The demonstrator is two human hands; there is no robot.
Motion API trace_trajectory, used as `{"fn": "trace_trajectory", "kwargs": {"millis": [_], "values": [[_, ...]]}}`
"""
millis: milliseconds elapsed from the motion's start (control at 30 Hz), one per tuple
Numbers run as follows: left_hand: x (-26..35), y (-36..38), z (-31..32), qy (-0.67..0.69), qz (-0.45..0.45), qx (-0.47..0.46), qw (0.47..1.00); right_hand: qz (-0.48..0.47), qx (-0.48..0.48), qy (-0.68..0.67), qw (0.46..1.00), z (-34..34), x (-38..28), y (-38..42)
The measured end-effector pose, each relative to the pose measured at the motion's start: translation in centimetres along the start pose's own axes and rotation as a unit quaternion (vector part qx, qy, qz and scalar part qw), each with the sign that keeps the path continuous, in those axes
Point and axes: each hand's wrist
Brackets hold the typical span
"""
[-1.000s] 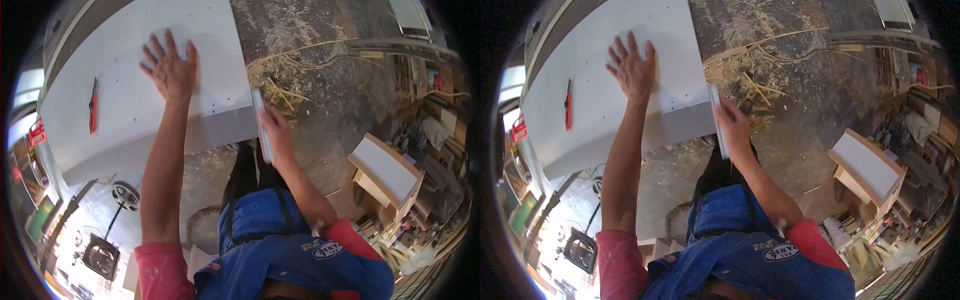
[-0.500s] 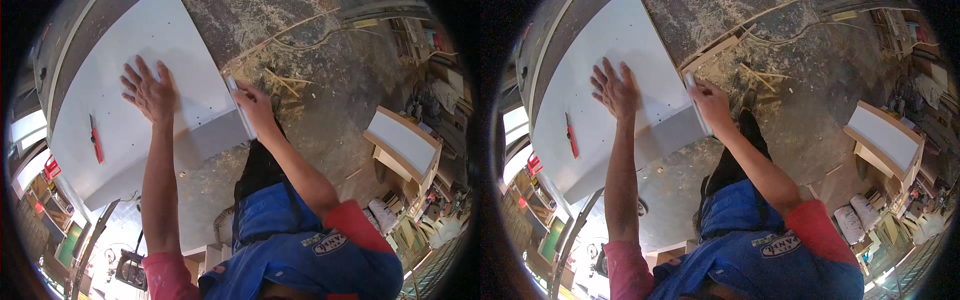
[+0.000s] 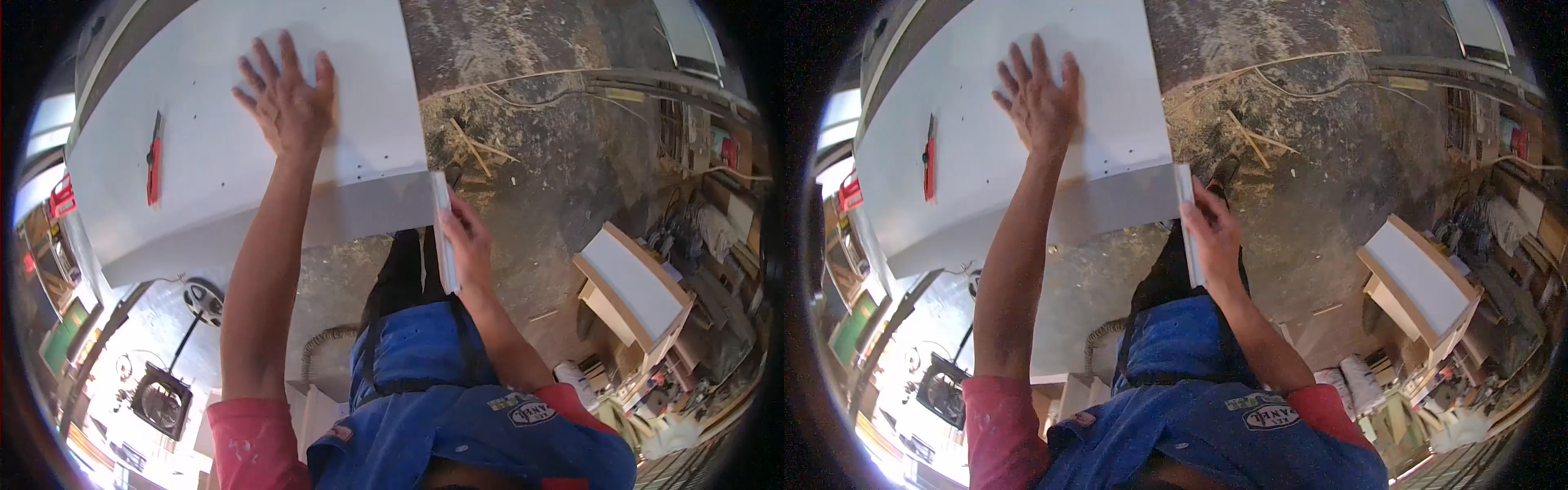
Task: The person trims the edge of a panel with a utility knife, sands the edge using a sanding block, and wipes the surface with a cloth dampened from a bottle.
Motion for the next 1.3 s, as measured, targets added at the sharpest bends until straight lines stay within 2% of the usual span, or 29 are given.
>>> {"fn": "trace_trajectory", "kwargs": {"millis": [67, 100, 133, 167, 233, 333, 400, 467, 600, 733, 800, 867, 900, 933, 1000, 1033, 1067, 1133, 1200, 1233, 1267, 1300], "values": [[0.0, 0.0, 0.2, 0.002, -0.009, 0.009, 1.000, 0.059, 0.037, 0.001, 0.998, 1.7, -1.7, -2.6], [-0.1, -0.1, 0.4, 0.003, -0.007, 0.018, 1.000, 0.099, 0.020, 0.017, 0.995, 2.4, -2.4, -5.3], [-0.1, 0.2, 0.2, 0.003, -0.003, 0.024, 1.000, 0.106, 0.018, 0.025, 0.994, 2.3, -2.3, -4.6], [0.6, 0.2, -1.9, 0.032, -0.036, -0.069, 0.996, 0.089, 0.024, 0.009, 0.996, 2.1, -2.2, -4.2], [0.7, 0.3, -2.1, 0.035, -0.038, -0.069, 0.996, 0.027, 0.032, -0.017, 0.999, 0.8, -0.6, -1.4], [0.6, 0.1, -1.8, 0.040, -0.038, -0.063, 0.996, 0.037, 0.012, 0.064, 0.997, -0.9, -0.7, 0.7], [0.6, 0.4, -1.9, 0.047, -0.039, -0.057, 0.996, 0.057, 0.041, 0.054, 0.996, 1.4, -1.9, -2.8], [0.6, 0.3, -2.1, 0.051, -0.036, -0.057, 0.996, 0.105, 0.038, -0.030, 0.993, 2.9, -2.6, -5.4], [0.6, 0.1, -1.9, 0.040, -0.034, -0.034, 0.998, 0.044, 0.031, 0.035, 0.998, -0.5, -0.8, 0.8], [0.8, 0.4, -2.7, 0.050, -0.034, -0.053, 0.997, 0.097, 0.025, 0.003, 0.995, 3.0, -3.1, -5.5], [0.5, 0.0, -2.0, 0.060, -0.023, -0.054, 0.996, 0.090, 0.019, -0.063, 0.994, 2.1, -1.9, -5.9], [-0.1, 0.0, 0.5, -0.003, -0.001, 0.032, 0.999, 0.069, 0.031, 0.065, 0.995, -0.2, -0.9, -1.2], [-0.1, -0.2, 0.5, -0.004, -0.004, 0.025, 1.000, 0.058, 0.001, 0.067, 0.996, -1.8, -0.8, 1.3], [-0.2, -0.2, 0.6, -0.002, 0.007, 0.024, 1.000, 0.057, 0.010, 0.062, 0.996, -3.8, -0.2, 1.8], [-0.3, -0.2, 0.9, 0.009, 0.007, 0.032, 0.999, 0.086, 0.021, 0.160, 0.983, -7.3, 1.0, 3.1], [-0.3, -0.3, 0.8, 0.012, 0.004, 0.019, 1.000, 0.034, 0.069, 0.083, 0.994, -6.6, 0.4, 2.2], [-0.3, -0.3, 0.7, 0.013, 0.011, 0.023, 1.000, 0.032, 0.073, 0.077, 0.994, -5.7, -0.4, 1.0], [-0.4, -0.3, 0.8, 0.019, 0.004, 0.021, 1.000, -0.020, 0.012, 0.023, 0.999, -3.8, -1.6, -1.1], [-0.5, -0.5, 1.2, 0.017, 0.020, 0.044, 0.999, -0.033, -0.019, 0.094, 0.995, -0.9, -0.9, -2.1], [-0.5, -0.6, 1.3, 0.017, 0.018, 0.044, 0.999, -0.050, -0.022, 0.056, 0.997, 0.0, 0.6, -2.8], [-0.6, -0.4, 1.2, 0.015, 0.014, 0.039, 0.999, -0.046, -0.014, 0.052, 0.997, -0.8, 2.1, -3.6], [-0.7, -0.4, 1.4, 0.010, 0.018, 0.042, 0.999, 0.052, -0.006, 0.012, 0.999, -1.5, 3.7, -4.9]]}}
Point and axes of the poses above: each hand's wrist, its own y-axis away from the middle knuckle, its own z-axis out of the palm, x = y × z, and after that the axes turned 12 degrees about -y, right-handed
